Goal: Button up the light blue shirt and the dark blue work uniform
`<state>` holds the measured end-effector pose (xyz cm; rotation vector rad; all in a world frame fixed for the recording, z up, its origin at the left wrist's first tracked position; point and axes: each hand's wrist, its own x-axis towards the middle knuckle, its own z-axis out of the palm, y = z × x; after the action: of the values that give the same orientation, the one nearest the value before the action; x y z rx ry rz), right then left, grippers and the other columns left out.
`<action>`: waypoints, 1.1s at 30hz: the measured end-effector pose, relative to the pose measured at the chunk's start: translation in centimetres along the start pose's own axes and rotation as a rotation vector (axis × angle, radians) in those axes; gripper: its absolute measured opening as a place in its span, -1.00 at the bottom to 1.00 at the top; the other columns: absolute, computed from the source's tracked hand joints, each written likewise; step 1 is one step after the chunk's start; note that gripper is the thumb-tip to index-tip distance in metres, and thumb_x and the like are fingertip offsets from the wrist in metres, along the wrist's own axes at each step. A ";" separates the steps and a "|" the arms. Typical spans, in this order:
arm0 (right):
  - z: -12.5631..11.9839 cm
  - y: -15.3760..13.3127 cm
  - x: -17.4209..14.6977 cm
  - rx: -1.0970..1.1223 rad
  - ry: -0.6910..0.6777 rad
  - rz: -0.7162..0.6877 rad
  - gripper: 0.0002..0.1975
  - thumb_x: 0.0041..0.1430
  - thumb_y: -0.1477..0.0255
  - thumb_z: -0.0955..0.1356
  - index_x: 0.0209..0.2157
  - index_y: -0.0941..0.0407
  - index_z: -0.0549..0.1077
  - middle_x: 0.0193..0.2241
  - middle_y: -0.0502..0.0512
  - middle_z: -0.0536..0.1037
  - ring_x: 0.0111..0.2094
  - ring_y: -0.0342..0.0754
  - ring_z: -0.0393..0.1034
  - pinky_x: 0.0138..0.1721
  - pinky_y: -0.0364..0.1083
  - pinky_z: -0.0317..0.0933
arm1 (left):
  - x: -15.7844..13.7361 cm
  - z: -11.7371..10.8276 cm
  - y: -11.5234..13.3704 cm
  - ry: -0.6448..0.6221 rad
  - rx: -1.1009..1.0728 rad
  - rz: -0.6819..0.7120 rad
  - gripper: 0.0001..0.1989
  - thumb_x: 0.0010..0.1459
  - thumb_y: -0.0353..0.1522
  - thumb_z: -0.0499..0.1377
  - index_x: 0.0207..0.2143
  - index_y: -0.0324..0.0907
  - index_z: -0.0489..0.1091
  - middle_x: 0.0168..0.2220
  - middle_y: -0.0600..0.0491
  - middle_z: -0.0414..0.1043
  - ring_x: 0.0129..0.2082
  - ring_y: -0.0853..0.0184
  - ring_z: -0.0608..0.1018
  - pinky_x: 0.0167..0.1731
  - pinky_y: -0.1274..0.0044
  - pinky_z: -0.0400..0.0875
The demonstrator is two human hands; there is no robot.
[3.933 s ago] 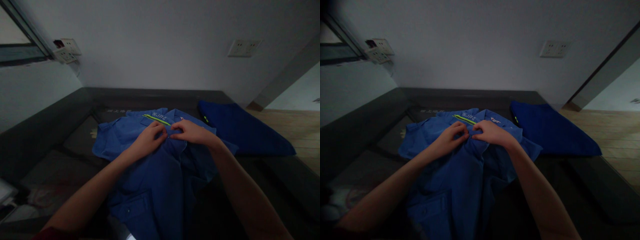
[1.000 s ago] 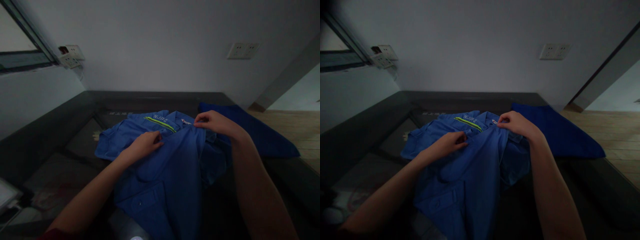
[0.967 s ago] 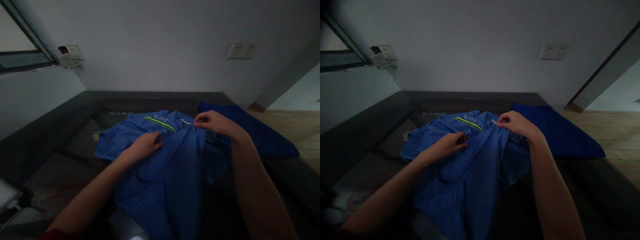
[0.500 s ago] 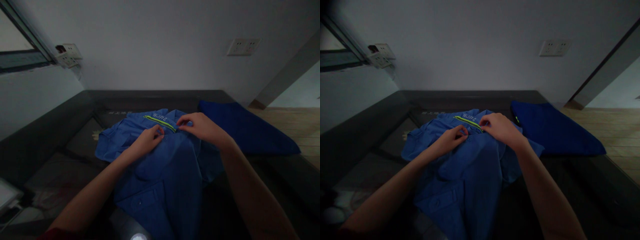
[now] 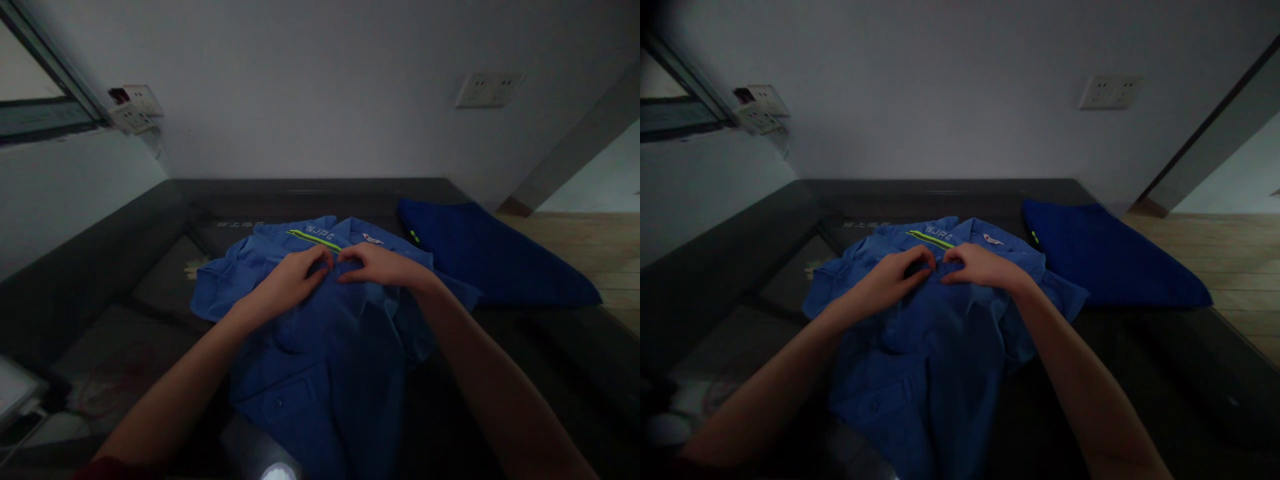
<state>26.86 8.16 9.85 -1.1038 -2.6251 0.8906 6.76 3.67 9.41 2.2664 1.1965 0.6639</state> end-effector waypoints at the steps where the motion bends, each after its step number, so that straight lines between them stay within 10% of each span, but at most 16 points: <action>1: 0.1 0.0 0.0 0.001 0.013 0.014 -0.75 0.04 0.35 0.41 -0.23 0.17 0.48 -0.28 0.06 0.53 -0.24 -0.04 0.38 -0.22 -0.14 0.16 | 0.0 0.0 0.0 -0.009 0.014 0.015 -0.84 0.13 -0.46 0.06 -0.23 -0.15 0.36 -0.27 0.06 0.46 -0.28 0.31 0.49 -0.21 0.48 0.35; 33: 0.3 -0.6 0.2 0.015 0.097 0.018 -0.88 0.07 0.46 0.37 -0.38 0.21 0.55 -0.54 -0.02 0.46 -0.51 -0.19 0.24 -0.38 -0.17 0.04 | 0.2 1.5 -1.3 0.026 0.058 -0.028 -0.84 0.17 -0.33 0.10 -0.29 -0.20 0.43 -0.21 -0.02 0.37 -0.19 0.26 0.45 -0.10 0.39 0.35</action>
<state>26.25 7.80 9.94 -1.1387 -2.5306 0.8372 6.98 4.18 7.47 2.2907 1.2734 0.6573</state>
